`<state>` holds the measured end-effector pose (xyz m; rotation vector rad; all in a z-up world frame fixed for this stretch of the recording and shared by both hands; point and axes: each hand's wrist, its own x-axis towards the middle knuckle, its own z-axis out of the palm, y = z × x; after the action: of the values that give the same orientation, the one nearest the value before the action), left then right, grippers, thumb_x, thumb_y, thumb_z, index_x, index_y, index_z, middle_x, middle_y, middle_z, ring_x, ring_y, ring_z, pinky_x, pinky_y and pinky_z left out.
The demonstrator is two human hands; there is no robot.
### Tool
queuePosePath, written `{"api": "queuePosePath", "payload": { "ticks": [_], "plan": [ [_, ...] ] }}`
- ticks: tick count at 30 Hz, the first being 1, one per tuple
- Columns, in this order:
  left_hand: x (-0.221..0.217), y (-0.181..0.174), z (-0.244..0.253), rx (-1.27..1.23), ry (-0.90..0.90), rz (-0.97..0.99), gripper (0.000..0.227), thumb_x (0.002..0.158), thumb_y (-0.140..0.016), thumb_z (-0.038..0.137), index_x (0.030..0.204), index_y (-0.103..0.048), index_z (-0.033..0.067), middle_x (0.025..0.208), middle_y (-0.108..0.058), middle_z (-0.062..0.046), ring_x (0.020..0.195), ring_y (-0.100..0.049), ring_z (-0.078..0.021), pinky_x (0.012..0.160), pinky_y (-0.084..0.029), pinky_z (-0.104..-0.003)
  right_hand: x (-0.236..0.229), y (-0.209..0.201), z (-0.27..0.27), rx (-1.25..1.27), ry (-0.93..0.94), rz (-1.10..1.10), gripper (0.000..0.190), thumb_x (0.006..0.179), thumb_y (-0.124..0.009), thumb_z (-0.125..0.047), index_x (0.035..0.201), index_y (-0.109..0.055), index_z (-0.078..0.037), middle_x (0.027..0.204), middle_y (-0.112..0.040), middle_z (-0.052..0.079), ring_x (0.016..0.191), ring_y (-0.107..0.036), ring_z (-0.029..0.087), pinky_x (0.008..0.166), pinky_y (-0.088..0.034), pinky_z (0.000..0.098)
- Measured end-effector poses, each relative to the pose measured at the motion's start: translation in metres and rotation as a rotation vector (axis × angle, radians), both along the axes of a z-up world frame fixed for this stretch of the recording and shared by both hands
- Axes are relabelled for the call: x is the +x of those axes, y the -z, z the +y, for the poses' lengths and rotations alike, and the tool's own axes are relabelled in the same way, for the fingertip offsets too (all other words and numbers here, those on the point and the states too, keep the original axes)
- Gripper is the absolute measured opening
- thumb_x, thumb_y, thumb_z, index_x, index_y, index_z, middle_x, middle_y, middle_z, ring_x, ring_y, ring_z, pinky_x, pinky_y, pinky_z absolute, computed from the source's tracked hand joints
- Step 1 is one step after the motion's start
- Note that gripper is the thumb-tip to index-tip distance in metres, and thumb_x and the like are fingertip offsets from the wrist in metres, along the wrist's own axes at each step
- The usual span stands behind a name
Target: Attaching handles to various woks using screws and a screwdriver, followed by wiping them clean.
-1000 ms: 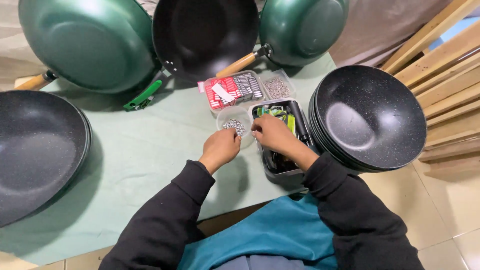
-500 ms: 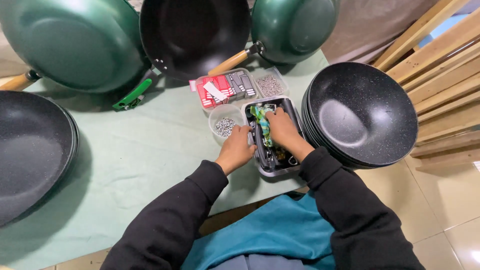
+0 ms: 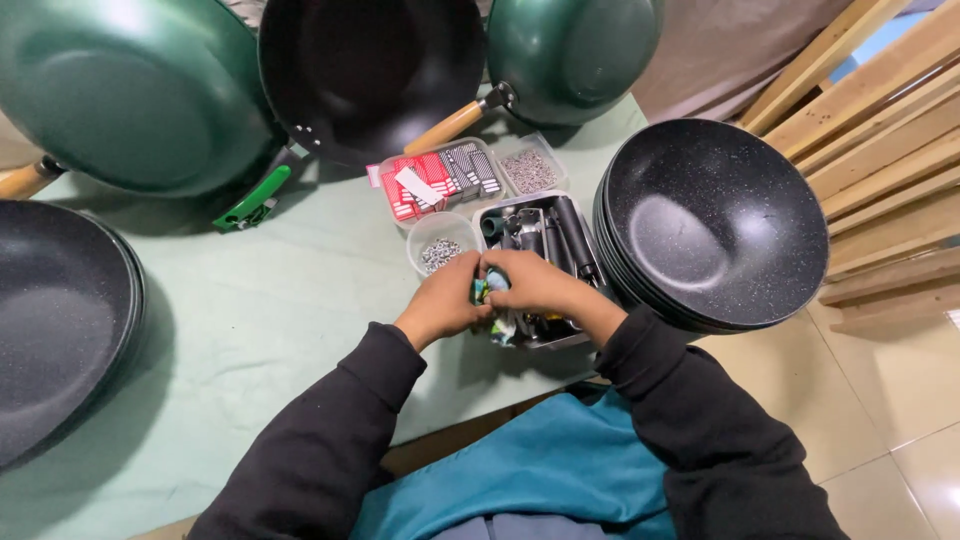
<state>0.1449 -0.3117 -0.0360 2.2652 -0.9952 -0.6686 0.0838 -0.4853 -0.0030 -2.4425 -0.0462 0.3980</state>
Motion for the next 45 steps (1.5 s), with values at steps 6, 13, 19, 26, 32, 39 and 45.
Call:
{"api": "queuePosePath", "payload": {
  "ticks": [6,13,19,26,32,39,45],
  "plan": [
    [0.001,0.056,0.004,0.276,0.122,-0.211,0.071,0.075,-0.087,0.025,0.134,-0.049,0.0106,0.126,-0.054,-0.018,0.099,-0.069,-0.0490,0.081,-0.059,-0.057,0.002,0.009,-0.005,-0.063,-0.051,0.115,0.040,0.089,-0.074,-0.034,0.123,-0.071,-0.012,0.123,-0.072,0.020,0.122,-0.062,0.046,0.103,-0.051,0.0568],
    [-0.013,0.038,-0.003,0.245,0.097,-0.422,0.029,0.093,-0.061,0.013,0.120,-0.067,0.0042,0.105,-0.064,-0.021,0.085,-0.072,-0.0488,0.068,-0.059,-0.060,0.007,-0.007,-0.027,0.022,0.184,0.020,0.024,0.090,-0.072,-0.032,0.109,-0.077,-0.018,0.100,-0.079,0.009,0.095,-0.076,0.031,0.081,-0.060,0.0413],
    [-0.013,0.019,-0.028,0.210,0.063,-0.554,0.019,0.089,-0.059,0.008,0.081,-0.076,0.0023,0.074,-0.071,-0.017,0.073,-0.074,-0.0411,0.060,-0.059,-0.052,-0.018,-0.048,-0.047,0.136,0.426,-0.107,0.021,0.087,-0.073,-0.031,0.106,-0.078,-0.021,0.094,-0.079,0.006,0.080,-0.076,0.021,0.071,-0.060,0.0328],
    [-0.034,-0.061,-0.096,0.010,0.069,-0.333,0.029,0.095,-0.061,0.023,0.104,-0.070,-0.0031,0.088,-0.072,-0.023,0.085,-0.073,-0.0477,0.070,-0.059,-0.059,-0.068,-0.054,-0.096,0.372,0.804,-0.313,0.022,0.091,-0.070,-0.014,0.109,-0.075,-0.003,0.084,-0.072,0.017,0.065,-0.070,0.018,0.049,-0.063,0.0277],
    [-0.062,-0.060,-0.157,-0.068,0.077,-0.275,0.032,0.098,-0.059,0.026,0.103,-0.070,-0.0037,0.085,-0.071,-0.022,0.083,-0.074,-0.0456,0.068,-0.061,-0.053,-0.116,-0.042,-0.125,0.287,1.016,-0.365,0.018,0.091,-0.071,-0.020,0.103,-0.076,-0.007,0.072,-0.071,0.012,0.057,-0.068,0.015,0.044,-0.061,0.0259],
    [-0.083,-0.069,-0.191,-0.031,0.014,-0.143,0.042,0.100,-0.055,0.031,0.092,-0.070,-0.0074,0.078,-0.070,-0.025,0.081,-0.074,-0.0471,0.063,-0.060,-0.053,-0.153,-0.002,-0.150,-0.218,1.175,-0.259,0.017,0.086,-0.076,-0.033,0.100,-0.077,-0.022,0.083,-0.073,-0.006,0.081,-0.070,0.017,0.069,-0.060,0.0360],
    [-0.089,-0.064,-0.195,0.000,-0.077,-0.079,0.051,0.100,-0.054,0.037,0.091,-0.072,-0.0092,0.081,-0.071,-0.027,0.087,-0.074,-0.0473,0.068,-0.061,-0.054,-0.161,-0.020,-0.127,-0.448,1.191,-0.117,0.015,0.089,-0.075,-0.030,0.098,-0.077,-0.018,0.089,-0.067,0.000,0.093,-0.069,0.024,0.079,-0.060,0.0422]
  ]
}}
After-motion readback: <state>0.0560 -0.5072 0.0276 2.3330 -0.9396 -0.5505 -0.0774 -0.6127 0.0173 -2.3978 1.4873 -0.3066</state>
